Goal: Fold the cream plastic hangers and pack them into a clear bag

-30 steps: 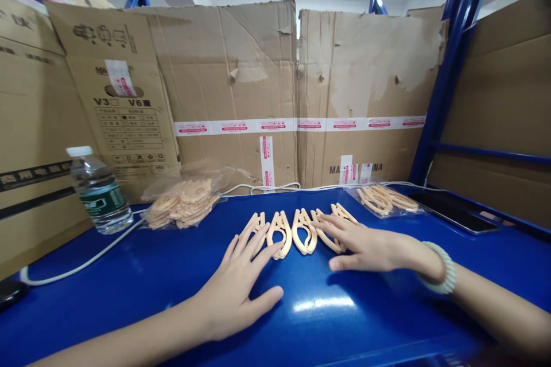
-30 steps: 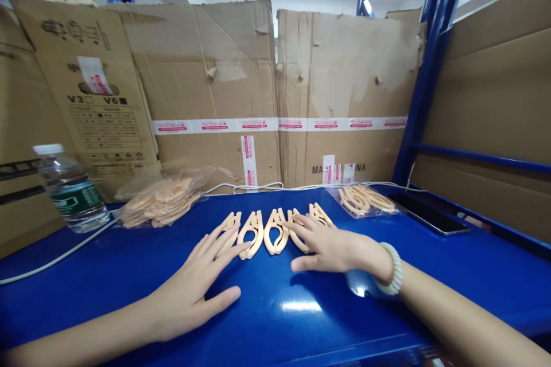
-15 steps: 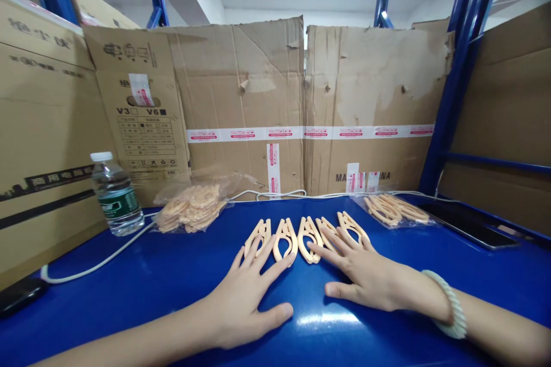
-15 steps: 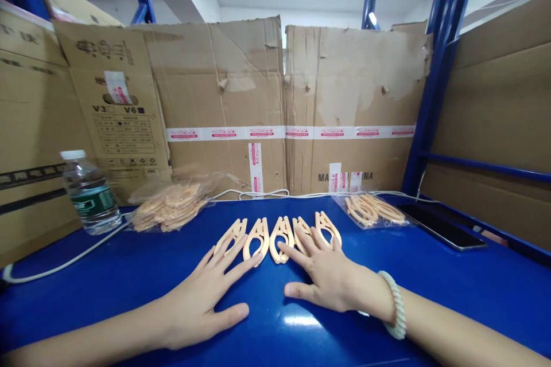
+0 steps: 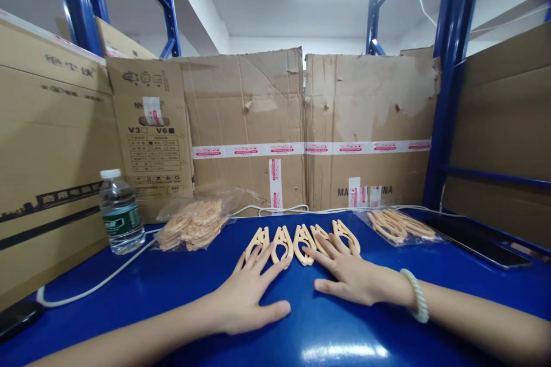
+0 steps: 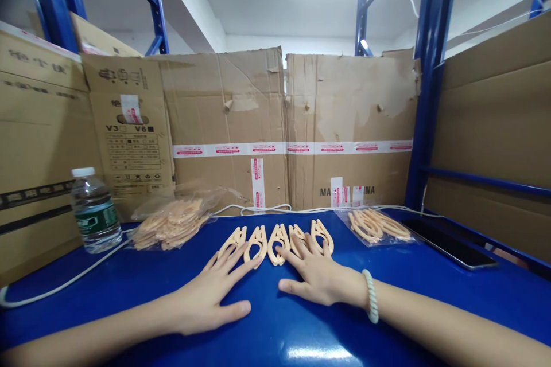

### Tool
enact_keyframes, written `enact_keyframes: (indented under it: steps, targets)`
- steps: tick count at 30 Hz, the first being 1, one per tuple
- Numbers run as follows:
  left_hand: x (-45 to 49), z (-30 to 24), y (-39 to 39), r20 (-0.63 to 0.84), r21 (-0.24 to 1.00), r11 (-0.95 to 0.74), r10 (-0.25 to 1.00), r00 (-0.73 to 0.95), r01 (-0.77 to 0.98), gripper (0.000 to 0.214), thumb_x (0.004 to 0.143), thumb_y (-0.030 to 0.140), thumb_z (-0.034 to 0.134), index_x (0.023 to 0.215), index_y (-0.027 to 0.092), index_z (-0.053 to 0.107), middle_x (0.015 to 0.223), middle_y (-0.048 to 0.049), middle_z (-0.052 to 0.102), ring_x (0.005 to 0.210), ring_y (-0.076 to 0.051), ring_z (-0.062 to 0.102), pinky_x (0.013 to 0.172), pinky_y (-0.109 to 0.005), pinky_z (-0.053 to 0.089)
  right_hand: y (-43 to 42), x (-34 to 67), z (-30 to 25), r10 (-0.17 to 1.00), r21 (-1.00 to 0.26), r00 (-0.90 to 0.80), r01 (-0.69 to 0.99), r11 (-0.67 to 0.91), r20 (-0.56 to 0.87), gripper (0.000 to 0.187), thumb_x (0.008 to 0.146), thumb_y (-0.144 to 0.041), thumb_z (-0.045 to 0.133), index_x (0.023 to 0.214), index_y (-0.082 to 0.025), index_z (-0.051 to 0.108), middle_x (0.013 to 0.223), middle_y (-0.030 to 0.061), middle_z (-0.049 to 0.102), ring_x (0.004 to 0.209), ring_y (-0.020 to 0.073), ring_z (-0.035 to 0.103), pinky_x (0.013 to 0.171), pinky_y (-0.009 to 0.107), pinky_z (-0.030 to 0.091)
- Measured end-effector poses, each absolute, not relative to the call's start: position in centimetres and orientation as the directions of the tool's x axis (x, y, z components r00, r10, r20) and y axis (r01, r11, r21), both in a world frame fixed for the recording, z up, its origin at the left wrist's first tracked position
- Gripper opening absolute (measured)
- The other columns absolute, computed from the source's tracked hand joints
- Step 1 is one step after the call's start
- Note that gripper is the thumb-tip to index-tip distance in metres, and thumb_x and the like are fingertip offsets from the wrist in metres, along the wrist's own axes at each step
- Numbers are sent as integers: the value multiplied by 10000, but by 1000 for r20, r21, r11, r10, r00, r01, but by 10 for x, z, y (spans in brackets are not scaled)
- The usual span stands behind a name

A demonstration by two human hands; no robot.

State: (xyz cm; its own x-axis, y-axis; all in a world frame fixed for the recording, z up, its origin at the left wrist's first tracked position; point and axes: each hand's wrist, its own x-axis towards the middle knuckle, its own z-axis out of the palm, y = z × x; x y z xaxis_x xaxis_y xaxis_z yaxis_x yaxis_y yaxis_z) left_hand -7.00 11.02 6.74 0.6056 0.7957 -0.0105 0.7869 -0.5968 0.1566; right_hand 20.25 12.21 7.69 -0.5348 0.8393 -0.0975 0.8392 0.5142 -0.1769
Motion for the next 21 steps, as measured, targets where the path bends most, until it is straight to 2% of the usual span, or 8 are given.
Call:
enact_keyframes:
  steps: [5, 11, 14, 16, 18, 20, 21]
  targets:
    - [-76, 68, 156, 24, 81, -631, 775, 631, 772, 721, 893, 676, 398, 1503, 364, 175, 1582, -173, 91, 1425, -417, 85, 1067, -698, 181, 157, 194, 77, 846, -157, -530, 842, 516, -59, 853, 841, -812, 255, 1523, -307, 169, 1589, 154, 28, 1417, 452, -37, 1022, 747, -30]
    - [-75, 67, 187, 83, 49, -644, 765, 639, 764, 749, 879, 702, 390, 1503, 331, 206, 1571, -183, 156, 1430, -405, 119, 1072, -675, 209, 183, 193, 76, 841, -176, -537, 835, 521, -61, 860, 846, -806, 266, 1528, -295, 154, 1594, 142, 21, 1430, 415, -25, 1063, 705, 70]
    - [-72, 65, 189, 111, 39, -634, 771, 627, 772, 721, 888, 690, 385, 1498, 344, 219, 1572, -174, 168, 1423, -423, 155, 1048, -699, 227, 185, 195, 71, 837, -177, -545, 828, 532, -33, 810, 878, -769, 256, 1530, -299, 147, 1599, 123, 18, 1439, 394, -30, 1068, 700, 63]
    - [-71, 64, 186, 150, 23, -622, 776, 612, 783, 689, 904, 652, 397, 1496, 342, 230, 1574, -166, 179, 1424, -431, 159, 1035, -720, 222, 184, 195, 68, 838, -148, -545, 827, 543, 31, 779, 903, -732, 258, 1532, -282, 156, 1599, 124, 38, 1444, 385, -10, 1071, 699, 36]
    - [-71, 64, 180, 200, 2, -606, 780, 593, 796, 640, 932, 561, 415, 1497, 309, 248, 1572, -162, 206, 1435, -416, 150, 1052, -720, 184, 178, 194, 68, 823, -85, -544, 824, 561, 162, 760, 922, -677, 307, 1530, -234, 196, 1591, 153, 111, 1446, 389, 55, 1081, 693, 31]
    - [-71, 66, 170, 257, -46, -610, 758, 599, 791, 571, 946, 439, 435, 1478, 274, 310, 1559, -147, 266, 1443, -383, 162, 1091, -693, 133, 162, 191, 76, 753, -27, -576, 788, 615, 319, 706, 939, -572, 386, 1515, -184, 255, 1556, 184, 242, 1432, 375, 179, 1103, 657, 126]
    - [-72, 68, 164, 285, -87, -625, 730, 621, 775, 526, 941, 385, 447, 1449, 271, 367, 1545, -127, 312, 1444, -365, 180, 1110, -673, 112, 150, 189, 83, 689, -12, -614, 743, 669, 384, 655, 946, -495, 416, 1501, -173, 283, 1523, 185, 321, 1410, 349, 259, 1105, 613, 215]
